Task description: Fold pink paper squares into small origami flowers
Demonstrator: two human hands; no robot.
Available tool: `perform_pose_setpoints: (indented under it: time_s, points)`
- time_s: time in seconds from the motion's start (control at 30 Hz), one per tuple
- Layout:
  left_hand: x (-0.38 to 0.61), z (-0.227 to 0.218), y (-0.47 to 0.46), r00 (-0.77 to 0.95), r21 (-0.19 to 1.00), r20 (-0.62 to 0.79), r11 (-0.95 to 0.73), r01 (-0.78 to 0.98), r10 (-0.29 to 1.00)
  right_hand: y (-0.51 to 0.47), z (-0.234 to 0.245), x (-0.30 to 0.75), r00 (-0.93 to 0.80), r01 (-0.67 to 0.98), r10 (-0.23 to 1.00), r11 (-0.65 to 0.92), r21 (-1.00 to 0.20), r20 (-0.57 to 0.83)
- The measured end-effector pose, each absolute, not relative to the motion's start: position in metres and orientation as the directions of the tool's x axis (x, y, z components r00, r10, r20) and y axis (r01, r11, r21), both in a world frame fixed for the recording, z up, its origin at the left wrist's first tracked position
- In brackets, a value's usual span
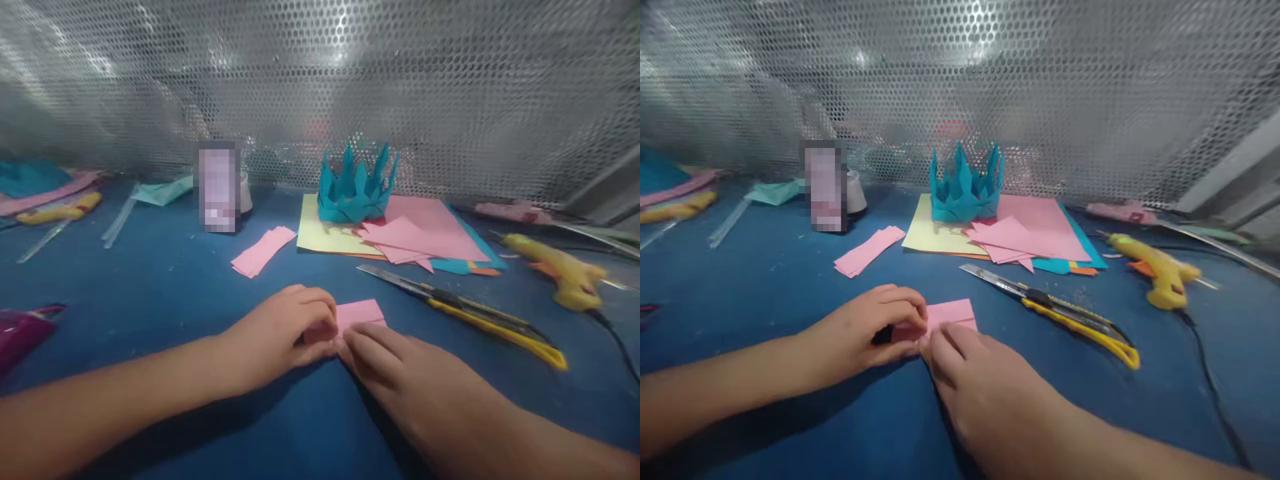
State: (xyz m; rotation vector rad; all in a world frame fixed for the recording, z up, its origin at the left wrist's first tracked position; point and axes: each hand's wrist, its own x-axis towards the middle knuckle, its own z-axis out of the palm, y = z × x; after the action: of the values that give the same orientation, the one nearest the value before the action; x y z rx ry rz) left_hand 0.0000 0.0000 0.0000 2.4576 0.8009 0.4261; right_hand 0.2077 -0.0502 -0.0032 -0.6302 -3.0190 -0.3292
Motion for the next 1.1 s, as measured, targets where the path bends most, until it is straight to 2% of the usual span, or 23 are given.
perform_pose_setpoints:
  time_s: [0.2, 0.33, 0.47, 0.67, 0.8, 0.97, 1.1]
  points:
    - [-0.002, 0.016, 0.003, 0.826, 0.59, 0.012, -0.671, 0.449, 0.563, -0.05, -0.005, 0.213, -0.899, 0.437, 0.429, 0.89, 0.132, 0.086]
    - [-0.005, 0.021, 0.001, 0.83, 0.608, -0.031, -0.649, 0.458, 0.557, -0.049, -0.003, 0.213, -0.898, 0.439, 0.431, 0.889, 0.129, 0.087]
    - [-0.006, 0.024, 0.001, 0.825, 0.633, -0.072, -0.613, 0.472, 0.561, -0.05, 0.004, 0.214, -0.885, 0.463, 0.447, 0.869, 0.174, 0.128]
    - [-0.007, 0.024, 0.0, 0.818, 0.666, -0.071, -0.583, 0.465, 0.57, -0.06, 0.008, 0.22, -0.785, 0.618, 0.558, 0.731, 0.289, 0.269]
    - [-0.007, 0.025, 0.0, 0.807, 0.679, -0.089, -0.558, 0.478, 0.584, -0.063, 0.009, 0.225, -0.76, 0.65, 0.575, 0.69, 0.32, 0.303]
    - [-0.008, 0.025, 0.0, 0.776, 0.651, -0.12, -0.541, 0.533, 0.619, -0.045, 0.016, 0.237, -0.73, 0.676, 0.602, 0.704, 0.218, 0.323]
    - [-0.008, 0.026, -0.001, 0.785, 0.618, -0.075, -0.59, 0.52, 0.615, -0.026, 0.013, 0.24, -0.664, 0.706, 0.642, 0.708, 0.036, 0.383]
